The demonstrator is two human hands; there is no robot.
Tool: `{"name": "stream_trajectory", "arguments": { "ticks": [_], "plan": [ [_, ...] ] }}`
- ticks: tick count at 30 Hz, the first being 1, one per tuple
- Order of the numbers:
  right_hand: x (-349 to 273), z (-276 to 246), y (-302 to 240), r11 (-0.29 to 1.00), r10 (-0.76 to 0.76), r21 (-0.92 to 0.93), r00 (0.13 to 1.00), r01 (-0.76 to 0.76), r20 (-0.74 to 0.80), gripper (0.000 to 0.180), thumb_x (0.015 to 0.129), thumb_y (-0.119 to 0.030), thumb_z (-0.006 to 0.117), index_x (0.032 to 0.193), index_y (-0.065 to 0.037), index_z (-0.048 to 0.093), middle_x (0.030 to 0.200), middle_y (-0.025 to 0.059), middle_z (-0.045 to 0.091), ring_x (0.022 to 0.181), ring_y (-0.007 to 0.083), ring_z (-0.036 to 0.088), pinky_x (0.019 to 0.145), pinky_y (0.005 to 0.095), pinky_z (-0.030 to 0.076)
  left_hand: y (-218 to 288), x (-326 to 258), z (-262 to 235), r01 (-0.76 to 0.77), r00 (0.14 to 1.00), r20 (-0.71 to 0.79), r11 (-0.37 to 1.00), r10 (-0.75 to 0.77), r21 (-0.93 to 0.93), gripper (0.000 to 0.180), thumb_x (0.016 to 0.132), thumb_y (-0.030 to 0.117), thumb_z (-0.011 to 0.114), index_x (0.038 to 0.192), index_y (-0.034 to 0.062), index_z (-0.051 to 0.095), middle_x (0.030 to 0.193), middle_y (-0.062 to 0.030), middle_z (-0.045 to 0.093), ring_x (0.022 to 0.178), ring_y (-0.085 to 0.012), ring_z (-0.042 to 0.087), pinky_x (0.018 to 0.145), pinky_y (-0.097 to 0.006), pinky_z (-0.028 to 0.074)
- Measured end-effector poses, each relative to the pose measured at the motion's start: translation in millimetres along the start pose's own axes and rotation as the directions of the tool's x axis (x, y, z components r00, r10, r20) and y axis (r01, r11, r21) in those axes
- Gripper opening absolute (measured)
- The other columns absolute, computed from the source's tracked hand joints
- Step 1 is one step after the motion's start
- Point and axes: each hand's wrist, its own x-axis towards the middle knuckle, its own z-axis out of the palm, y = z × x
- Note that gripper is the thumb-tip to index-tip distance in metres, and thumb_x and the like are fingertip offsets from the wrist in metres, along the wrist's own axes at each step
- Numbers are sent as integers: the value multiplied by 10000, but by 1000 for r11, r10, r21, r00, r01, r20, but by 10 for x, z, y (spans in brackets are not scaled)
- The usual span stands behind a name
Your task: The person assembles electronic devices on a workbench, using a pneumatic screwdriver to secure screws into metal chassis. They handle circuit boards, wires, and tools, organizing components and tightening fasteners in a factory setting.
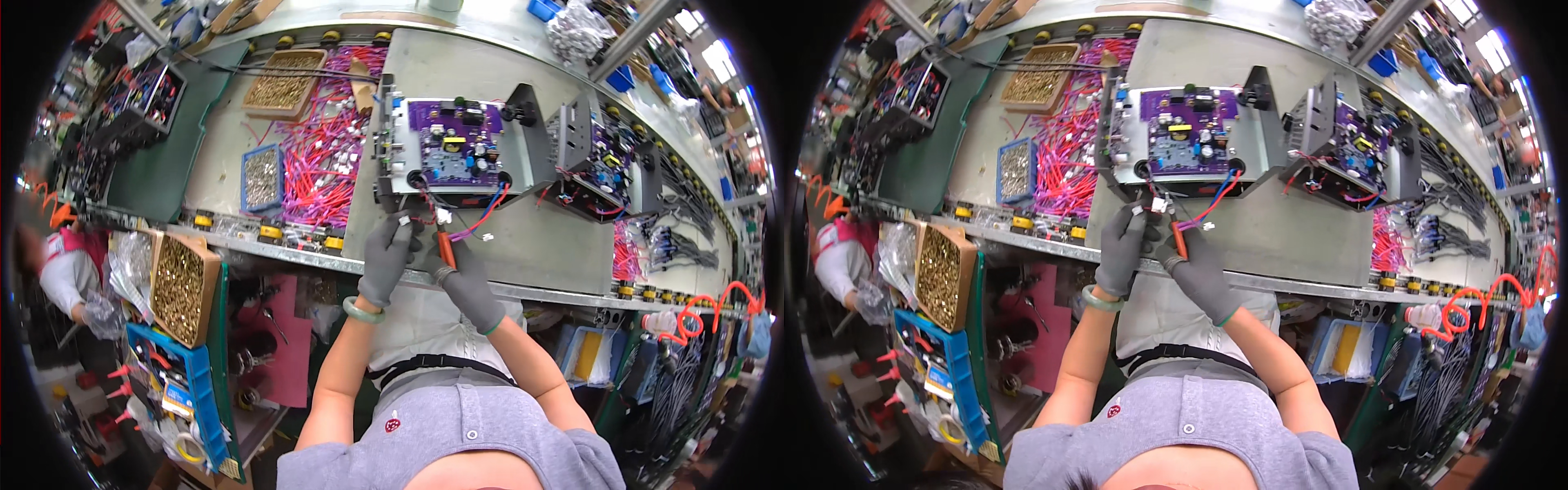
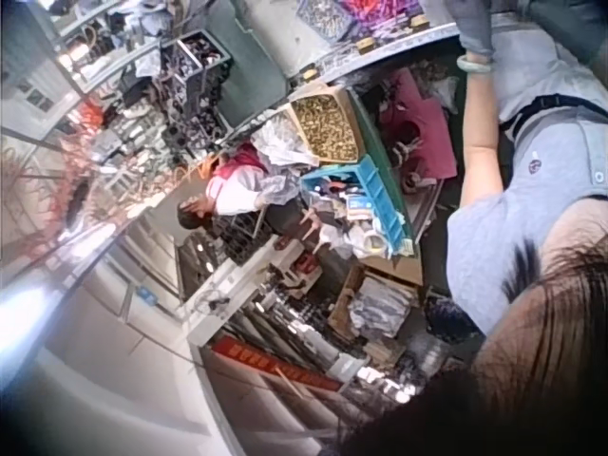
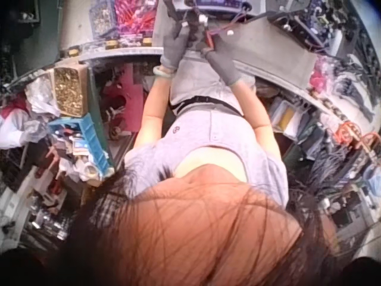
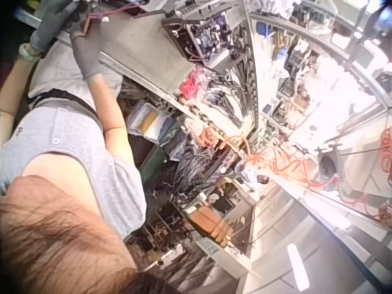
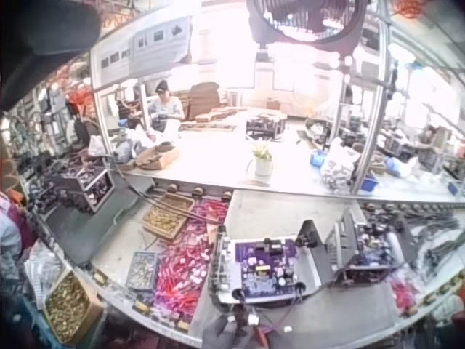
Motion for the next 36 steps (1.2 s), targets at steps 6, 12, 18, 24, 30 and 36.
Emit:
{"name": "stream_trajectory", "arguments": {
  "ticks": [6, 12, 18, 24, 30, 36],
  "plan": [
    [-39, -25, 28, 913, 119, 358, 968, -194, 223, 334, 913, -237, 583, 1165, -18, 562, 854, 67, 600, 696, 185, 581, 617, 324, 484, -77, 22, -2, 114, 993, -28, 989, -117, -92, 314, 963, 164, 509, 1224, 11, 595, 883, -54, 657, 706, -93, 615, 579, -231, 485],
    [-80, -198, -45, 244, 5, 785, 810, -570, 587, 290, 957, -311, 533, 1116, -74, 582, 850, 23, 586, 686, 113, 559, 575, 263, 453, -115, 114, 163, 290, 947, 238, 890, -215, -352, 226, 929, 169, 520, 1107, 47, 587, 912, -56, 637, 770, -154, 624, 666, -283, 526],
    [-276, -564, 163, 672, 274, 534, 842, -513, 464, 343, 904, -308, 588, 1112, -35, 595, 891, 72, 621, 716, 169, 590, 608, 307, 474, -151, 143, 216, 317, 933, 209, 944, -294, -90, 248, 968, 223, 571, 1027, -16, 597, 842, -82, 639, 743, -154, 619, 650, -305, 509],
    [-510, -2322, 1063, 500, -320, -863, 912, -67, -256, 441, 674, -60, 658, 1112, -43, 615, 1020, 177, 628, 973, 390, 611, 843, 435, 501, 311, 10, -682, -187, 947, -61, 692, 317, 697, 133, 902, 153, 626, 1002, 92, 688, 879, -129, 702, 797, -289, 697, 694, -374, 537],
    [-422, -3818, 2070, 598, -170, -700, 791, -391, -587, 511, 841, -293, 725, 1239, -6, 579, 1187, 212, 624, 1121, 363, 589, 964, 426, 458, 570, 425, -1504, 80, 993, -71, -91, 91, 993, 480, 838, 297, 680, 1290, 181, 570, 1306, -108, 577, 1206, -305, 531, 1009, -426, 436],
    [-119, -3929, 1673, 621, -426, -738, 677, -264, -600, 460, 922, -322, 657, 1231, 13, 595, 1187, 183, 640, 1120, 316, 592, 1005, 377, 432, 627, 633, -691, -198, 972, 236, 604, 18, 772, 754, 737, 307, 785, 1356, 27, 457, 1227, -166, 565, 1162, -276, 530, 1050, -378, 399]
  ]
}}
